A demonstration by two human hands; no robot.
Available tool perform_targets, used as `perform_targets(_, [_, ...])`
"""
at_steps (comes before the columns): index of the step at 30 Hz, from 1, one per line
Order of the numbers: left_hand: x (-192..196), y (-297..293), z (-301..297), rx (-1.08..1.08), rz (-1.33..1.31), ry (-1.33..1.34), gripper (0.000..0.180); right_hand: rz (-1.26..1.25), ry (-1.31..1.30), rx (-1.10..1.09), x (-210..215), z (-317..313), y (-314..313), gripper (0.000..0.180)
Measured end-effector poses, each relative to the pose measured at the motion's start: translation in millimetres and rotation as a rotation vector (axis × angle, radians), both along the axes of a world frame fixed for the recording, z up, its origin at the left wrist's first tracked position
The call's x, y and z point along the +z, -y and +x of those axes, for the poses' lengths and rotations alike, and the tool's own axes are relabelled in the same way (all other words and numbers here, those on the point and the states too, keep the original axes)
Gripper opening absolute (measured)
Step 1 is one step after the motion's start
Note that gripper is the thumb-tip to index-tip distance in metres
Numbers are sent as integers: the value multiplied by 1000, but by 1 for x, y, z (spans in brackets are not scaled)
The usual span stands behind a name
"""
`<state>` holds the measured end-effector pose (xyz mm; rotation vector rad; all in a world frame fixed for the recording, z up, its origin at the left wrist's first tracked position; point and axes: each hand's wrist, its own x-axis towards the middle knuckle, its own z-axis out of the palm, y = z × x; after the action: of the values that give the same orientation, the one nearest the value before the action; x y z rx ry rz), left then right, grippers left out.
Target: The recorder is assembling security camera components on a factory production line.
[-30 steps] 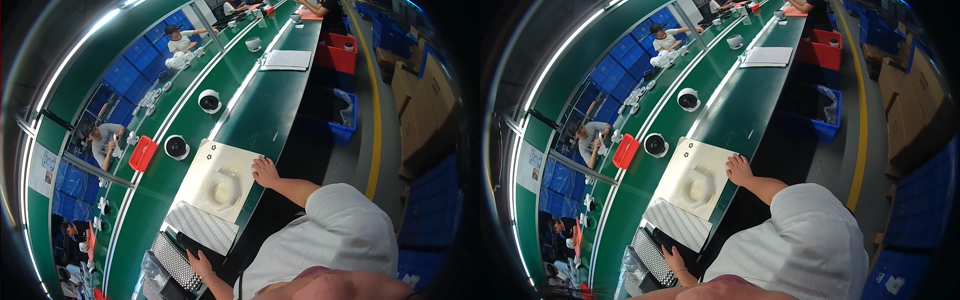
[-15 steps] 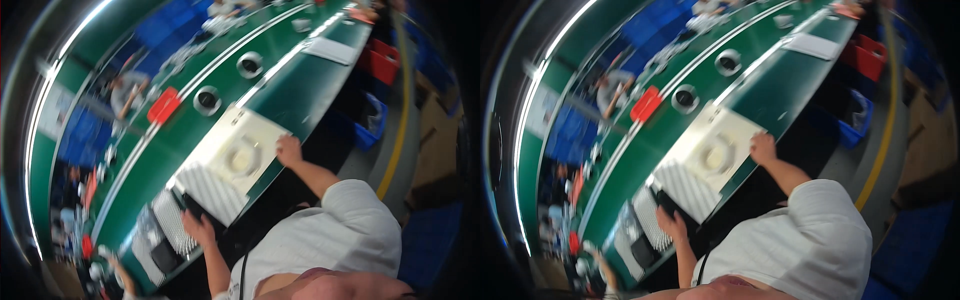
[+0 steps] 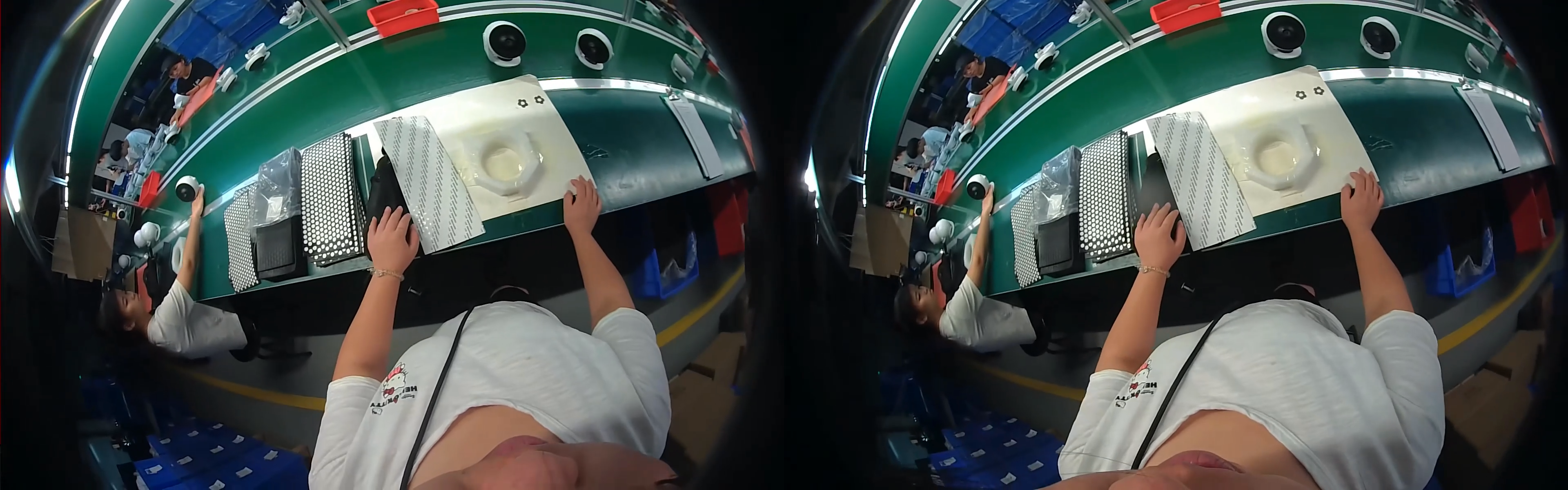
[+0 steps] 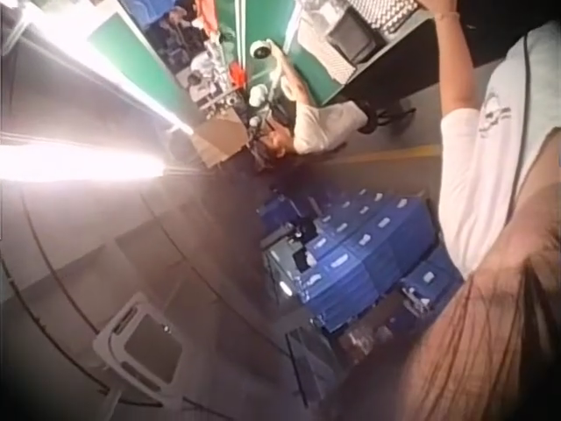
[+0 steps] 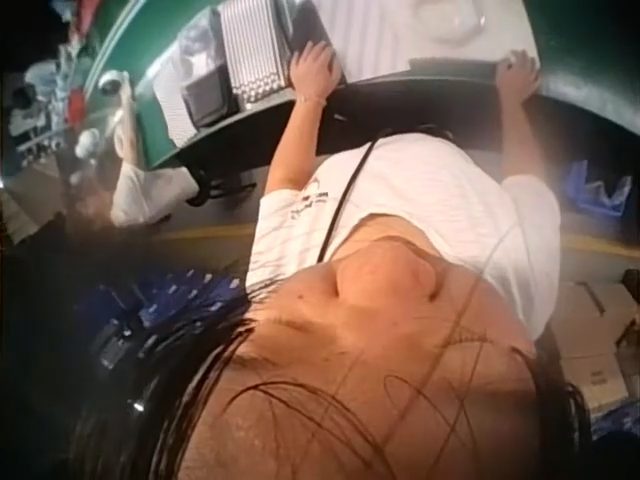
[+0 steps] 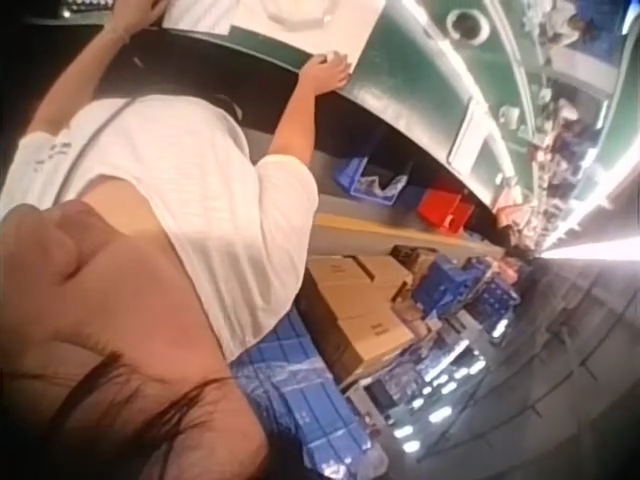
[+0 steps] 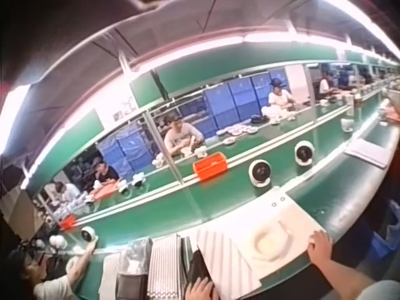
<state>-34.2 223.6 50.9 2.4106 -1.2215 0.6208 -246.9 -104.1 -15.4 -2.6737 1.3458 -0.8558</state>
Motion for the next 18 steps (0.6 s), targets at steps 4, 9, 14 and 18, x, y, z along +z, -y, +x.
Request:
perform_targets(4, [-2,0,-1,-6,-29,13,20,-20,10,12,-3,-4,2,27])
perform_targets(9, [-4,1,1,-11,-50,15,21,-16,7,10,-5,-3,4,27])
perform_targets(14, [-4,2,3,-12,-58,6,20,12,-20,-9,-5,-2,4,26])
perform_targets(18, [-3,3,4,-12,-58,8,20,18,-24,-6,-4,-1,4,27])
